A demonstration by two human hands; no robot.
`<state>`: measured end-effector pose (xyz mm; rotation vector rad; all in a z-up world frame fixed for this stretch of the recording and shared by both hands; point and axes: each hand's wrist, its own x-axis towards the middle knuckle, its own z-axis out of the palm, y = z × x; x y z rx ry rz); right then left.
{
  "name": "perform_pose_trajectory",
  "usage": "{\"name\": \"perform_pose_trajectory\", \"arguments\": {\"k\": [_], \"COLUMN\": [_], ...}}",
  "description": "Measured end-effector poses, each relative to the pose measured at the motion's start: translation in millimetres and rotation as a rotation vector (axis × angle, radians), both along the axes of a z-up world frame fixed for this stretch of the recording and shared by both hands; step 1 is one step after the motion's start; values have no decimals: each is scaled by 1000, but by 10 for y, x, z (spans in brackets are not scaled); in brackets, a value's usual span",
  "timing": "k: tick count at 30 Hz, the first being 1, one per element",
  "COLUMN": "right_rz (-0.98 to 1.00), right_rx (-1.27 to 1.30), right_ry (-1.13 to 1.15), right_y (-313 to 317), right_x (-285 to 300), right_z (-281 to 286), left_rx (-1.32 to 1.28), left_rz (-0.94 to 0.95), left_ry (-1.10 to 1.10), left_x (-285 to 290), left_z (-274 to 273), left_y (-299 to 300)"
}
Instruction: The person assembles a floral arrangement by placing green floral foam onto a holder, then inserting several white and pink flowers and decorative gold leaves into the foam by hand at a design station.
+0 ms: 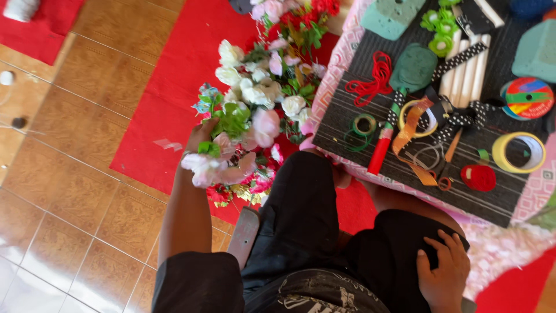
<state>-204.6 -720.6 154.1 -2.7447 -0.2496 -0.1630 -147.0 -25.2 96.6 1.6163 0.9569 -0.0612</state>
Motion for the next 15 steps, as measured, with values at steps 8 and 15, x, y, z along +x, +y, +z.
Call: {"name": "perform_pose_trajectory", "arguments": {"k": [8,15], "right_rz": [5,47], "right_rx": [-5,31], "right_ry": [-6,-125], "right_y": [0,-994], "right_x": [44,179], "right_z": [-2,-1149], "left_rx": [265,571], "left_rz": [-328,-279], "left_ry": [435,320], "left_x": [594,1453], "left_z": [131,-488], "left_y": [-514,20]}}
